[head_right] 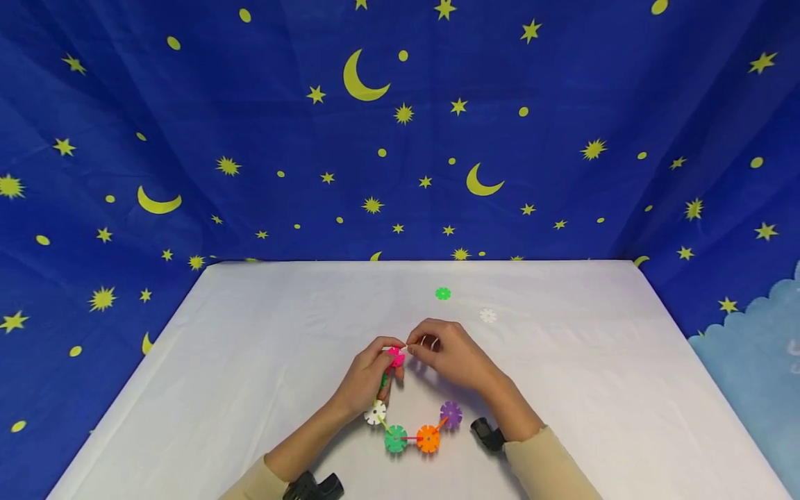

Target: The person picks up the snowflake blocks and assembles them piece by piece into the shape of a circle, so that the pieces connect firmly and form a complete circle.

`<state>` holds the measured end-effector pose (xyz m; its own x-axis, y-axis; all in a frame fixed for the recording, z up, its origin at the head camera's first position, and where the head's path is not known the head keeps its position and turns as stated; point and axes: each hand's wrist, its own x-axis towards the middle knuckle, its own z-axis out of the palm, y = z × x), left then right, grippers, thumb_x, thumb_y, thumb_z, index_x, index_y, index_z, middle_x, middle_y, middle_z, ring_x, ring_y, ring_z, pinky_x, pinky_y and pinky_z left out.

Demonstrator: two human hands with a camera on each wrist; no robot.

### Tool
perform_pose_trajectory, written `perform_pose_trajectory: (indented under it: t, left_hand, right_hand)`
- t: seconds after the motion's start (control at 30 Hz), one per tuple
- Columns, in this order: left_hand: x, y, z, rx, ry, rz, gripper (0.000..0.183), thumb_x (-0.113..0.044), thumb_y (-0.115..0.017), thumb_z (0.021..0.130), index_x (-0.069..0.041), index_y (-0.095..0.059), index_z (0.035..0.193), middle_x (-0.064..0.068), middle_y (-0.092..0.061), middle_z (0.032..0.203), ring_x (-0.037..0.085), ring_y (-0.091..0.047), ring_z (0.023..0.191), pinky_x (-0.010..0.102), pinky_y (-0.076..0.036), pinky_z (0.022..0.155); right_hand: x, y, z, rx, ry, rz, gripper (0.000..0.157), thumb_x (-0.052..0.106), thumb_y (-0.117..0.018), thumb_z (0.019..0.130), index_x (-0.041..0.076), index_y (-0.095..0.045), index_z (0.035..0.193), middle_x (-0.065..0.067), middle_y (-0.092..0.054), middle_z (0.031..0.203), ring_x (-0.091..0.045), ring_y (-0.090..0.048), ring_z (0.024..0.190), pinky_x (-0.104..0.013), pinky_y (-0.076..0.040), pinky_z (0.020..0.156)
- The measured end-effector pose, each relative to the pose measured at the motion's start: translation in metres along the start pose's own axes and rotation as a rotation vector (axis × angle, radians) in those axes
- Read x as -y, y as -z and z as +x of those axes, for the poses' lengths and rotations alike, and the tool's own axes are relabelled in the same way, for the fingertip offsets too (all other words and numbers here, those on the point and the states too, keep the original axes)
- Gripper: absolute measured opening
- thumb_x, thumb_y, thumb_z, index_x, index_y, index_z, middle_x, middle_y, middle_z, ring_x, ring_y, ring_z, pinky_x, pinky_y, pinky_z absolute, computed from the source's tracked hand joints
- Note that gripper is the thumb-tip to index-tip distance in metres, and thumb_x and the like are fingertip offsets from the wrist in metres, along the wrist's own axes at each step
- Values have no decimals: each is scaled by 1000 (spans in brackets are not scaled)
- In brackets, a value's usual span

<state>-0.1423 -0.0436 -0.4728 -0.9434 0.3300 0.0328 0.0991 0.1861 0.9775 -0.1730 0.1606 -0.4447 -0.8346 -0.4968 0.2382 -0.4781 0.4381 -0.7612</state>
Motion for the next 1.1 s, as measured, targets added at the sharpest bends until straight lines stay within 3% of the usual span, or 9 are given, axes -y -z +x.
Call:
perform_pose_trajectory:
  t: [0.23, 0.43, 0.7, 0.87, 1.1]
  left_hand:
    - [3, 1, 0, -30, 19, -12, 25, -12, -41, 99, -9, -57, 117, 7, -63, 77, 15, -46, 37, 29, -45, 38]
    - [-1, -1, 1, -102, 56, 27, 18, -26, -51, 99, -14, -58, 111, 7, -64, 81, 14, -45, 34, 30, -45, 36]
    - [1, -1, 2, -162, 119, 83, 23, -41, -50, 98, -19, -58, 100, 7, -65, 90, 14, -45, 31, 32, -45, 35]
    - [1, 0, 2, -172, 130, 39, 26, -40, -52, 98, -15, -57, 103, 13, -63, 84, 14, -44, 30, 31, -45, 35]
    - [0, 0, 3, -183, 158, -89, 27, -34, -55, 97, -9, -55, 106, 6, -71, 100, 12, -37, 31, 23, -38, 33]
  right_hand:
    - [-13, 6, 2, -22, -94, 34, 13, 20, -65, 93, 10, -70, 100, 2, -67, 90, -15, -60, 74, -30, -52, 67]
    - [-27, 18, 7, -4, -165, 27, 15, 16, -64, 93, 7, -69, 104, -6, -67, 93, -23, -62, 71, -31, -51, 62]
    - [-42, 32, 23, -44, -240, 31, 18, 12, -61, 94, 2, -67, 106, -11, -67, 93, -27, -60, 73, -34, -50, 60]
    - [-53, 38, 31, -114, -324, 12, 20, 15, -60, 95, 0, -67, 107, -11, -67, 90, -25, -60, 73, -36, -49, 61]
    - [-62, 42, 43, -140, -404, -20, 20, 13, -60, 93, 1, -66, 107, -11, -67, 89, -24, -61, 76, -34, -49, 62]
